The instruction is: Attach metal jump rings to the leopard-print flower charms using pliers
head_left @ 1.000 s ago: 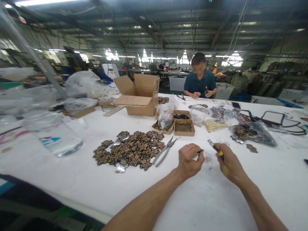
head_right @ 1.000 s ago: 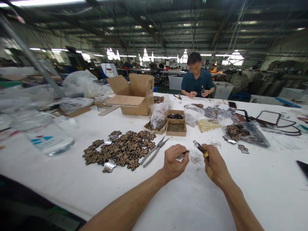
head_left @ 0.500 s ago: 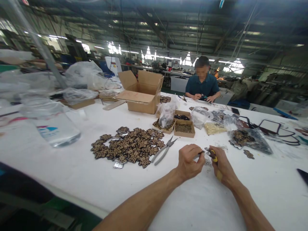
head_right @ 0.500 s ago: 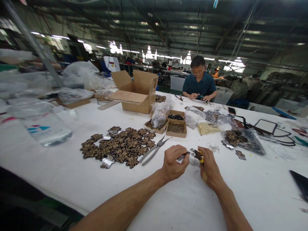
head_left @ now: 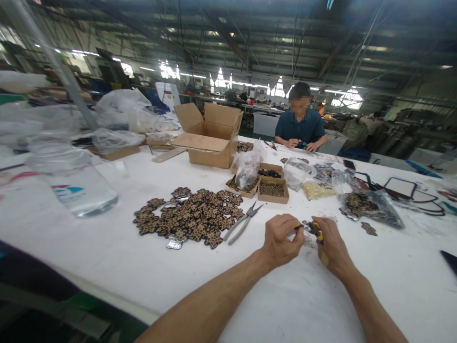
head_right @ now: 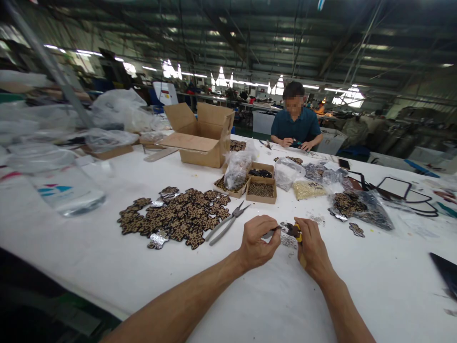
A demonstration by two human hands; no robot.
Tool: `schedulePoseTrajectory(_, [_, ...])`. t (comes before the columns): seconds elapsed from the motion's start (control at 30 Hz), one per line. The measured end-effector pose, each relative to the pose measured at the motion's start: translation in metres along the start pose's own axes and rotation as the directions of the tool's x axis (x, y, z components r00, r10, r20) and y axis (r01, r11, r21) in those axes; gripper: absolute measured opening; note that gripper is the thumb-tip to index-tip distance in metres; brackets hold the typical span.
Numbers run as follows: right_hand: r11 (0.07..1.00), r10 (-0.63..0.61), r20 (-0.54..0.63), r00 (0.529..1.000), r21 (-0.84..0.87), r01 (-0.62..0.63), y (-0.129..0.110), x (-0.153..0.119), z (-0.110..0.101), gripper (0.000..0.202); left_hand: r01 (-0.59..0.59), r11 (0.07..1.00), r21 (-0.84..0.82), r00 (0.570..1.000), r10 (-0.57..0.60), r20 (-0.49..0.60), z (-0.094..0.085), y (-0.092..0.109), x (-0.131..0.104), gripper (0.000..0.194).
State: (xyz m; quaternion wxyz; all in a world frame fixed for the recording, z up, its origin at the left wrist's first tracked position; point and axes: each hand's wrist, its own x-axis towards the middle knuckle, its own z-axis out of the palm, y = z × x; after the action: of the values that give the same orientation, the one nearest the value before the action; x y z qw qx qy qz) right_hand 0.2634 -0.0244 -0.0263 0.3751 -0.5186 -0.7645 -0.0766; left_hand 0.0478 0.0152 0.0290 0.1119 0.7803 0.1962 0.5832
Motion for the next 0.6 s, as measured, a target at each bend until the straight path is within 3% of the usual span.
schedulePoseTrajectory(0.6, [0.989, 0.029, -0.001, 1.000, -0.143, -0.029, -0.003, 0.002, -0.013, 0.074, -0.004, 0.999, -0.048, 1.000, 0.006, 0.031, 0.003, -0.001, -0.001, 0.006])
